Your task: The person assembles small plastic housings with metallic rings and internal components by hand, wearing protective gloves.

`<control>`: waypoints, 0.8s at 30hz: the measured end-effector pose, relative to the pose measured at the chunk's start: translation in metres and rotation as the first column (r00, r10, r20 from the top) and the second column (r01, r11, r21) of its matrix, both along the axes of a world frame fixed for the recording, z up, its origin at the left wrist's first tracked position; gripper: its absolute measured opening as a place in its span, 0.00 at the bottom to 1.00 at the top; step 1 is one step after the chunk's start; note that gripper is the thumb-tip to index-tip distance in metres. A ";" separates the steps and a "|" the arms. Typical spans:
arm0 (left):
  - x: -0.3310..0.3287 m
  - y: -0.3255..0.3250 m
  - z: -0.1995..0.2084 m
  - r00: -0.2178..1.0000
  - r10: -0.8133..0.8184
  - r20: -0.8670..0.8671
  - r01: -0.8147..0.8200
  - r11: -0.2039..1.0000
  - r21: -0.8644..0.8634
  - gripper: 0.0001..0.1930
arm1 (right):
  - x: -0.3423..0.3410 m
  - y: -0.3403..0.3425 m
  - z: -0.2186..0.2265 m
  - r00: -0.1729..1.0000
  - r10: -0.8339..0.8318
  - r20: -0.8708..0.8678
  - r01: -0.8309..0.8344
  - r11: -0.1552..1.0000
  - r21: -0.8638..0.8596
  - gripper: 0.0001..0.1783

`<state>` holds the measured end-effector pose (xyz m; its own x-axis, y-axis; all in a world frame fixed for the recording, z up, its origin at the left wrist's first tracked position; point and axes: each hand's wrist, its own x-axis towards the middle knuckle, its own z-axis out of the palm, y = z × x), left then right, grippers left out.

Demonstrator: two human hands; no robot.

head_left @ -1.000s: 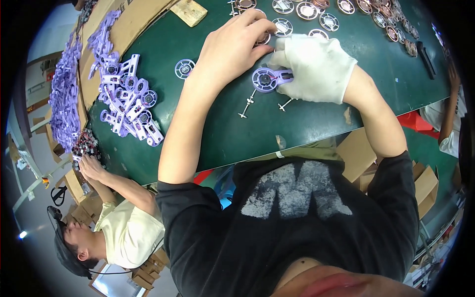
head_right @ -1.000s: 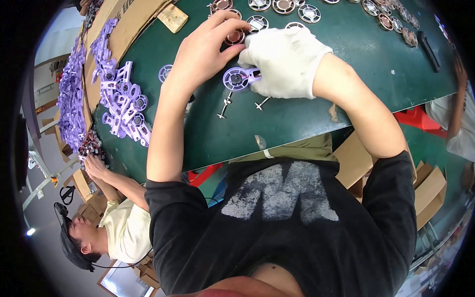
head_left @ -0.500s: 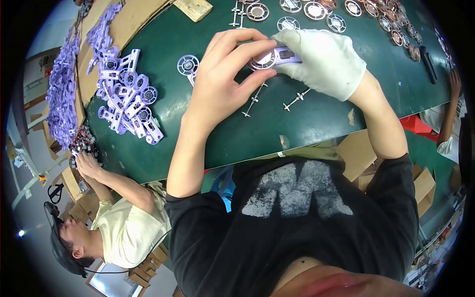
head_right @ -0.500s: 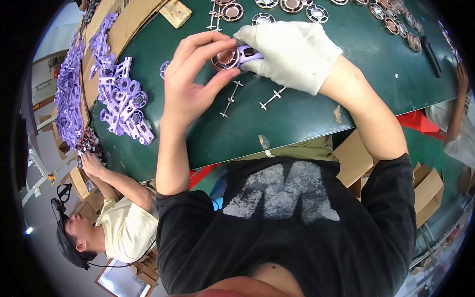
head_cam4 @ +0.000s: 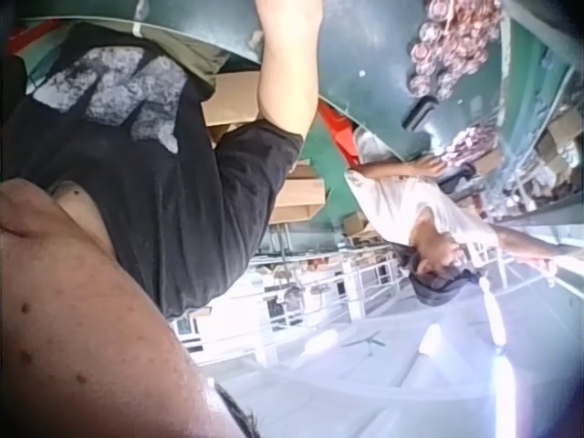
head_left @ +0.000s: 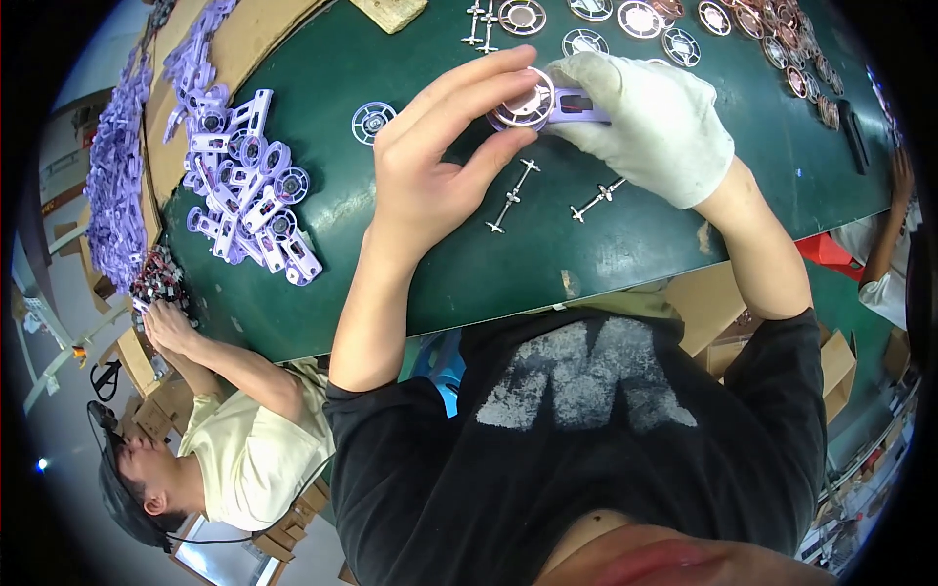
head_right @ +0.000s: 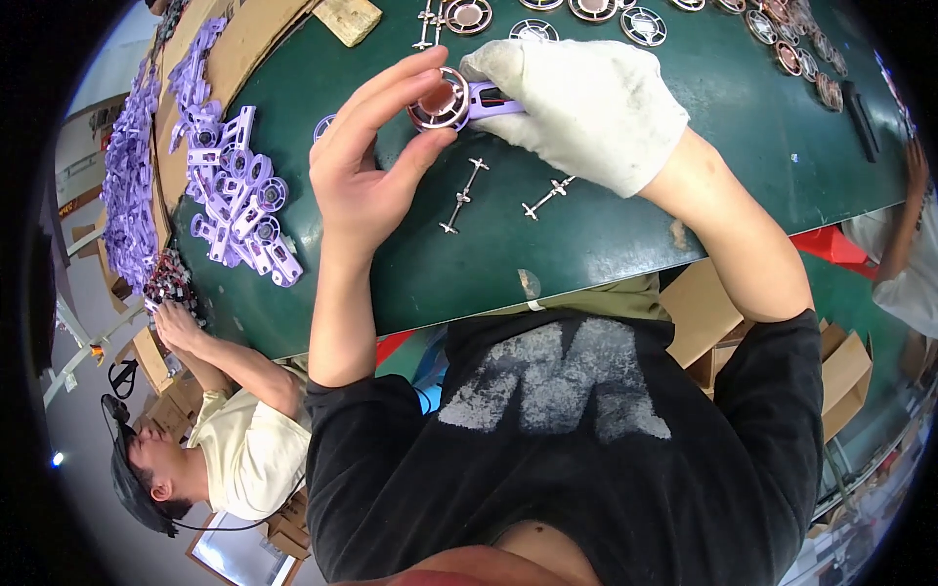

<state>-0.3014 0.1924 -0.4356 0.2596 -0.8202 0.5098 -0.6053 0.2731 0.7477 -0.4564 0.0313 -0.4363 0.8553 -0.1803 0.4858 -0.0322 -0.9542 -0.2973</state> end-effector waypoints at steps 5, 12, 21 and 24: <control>0.011 0.002 -0.002 0.996 -0.020 0.091 0.025 0.998 -0.053 0.21 | 0.000 0.002 0.001 0.999 0.010 0.030 -0.010 1.000 0.006 0.18; 0.004 0.001 -0.007 0.995 -0.072 -0.072 0.069 0.997 -0.040 0.23 | 0.000 0.000 -0.001 0.998 -0.002 0.058 0.003 1.000 -0.007 0.18; -0.003 0.001 -0.002 0.988 0.136 0.069 -0.134 0.991 -0.028 0.34 | 0.000 0.003 0.003 0.998 -0.014 0.054 0.011 0.998 0.057 0.19; -0.006 0.003 -0.001 0.991 0.095 0.092 -0.100 0.994 0.051 0.30 | -0.005 0.005 0.011 0.997 0.017 -0.075 0.001 0.972 0.236 0.21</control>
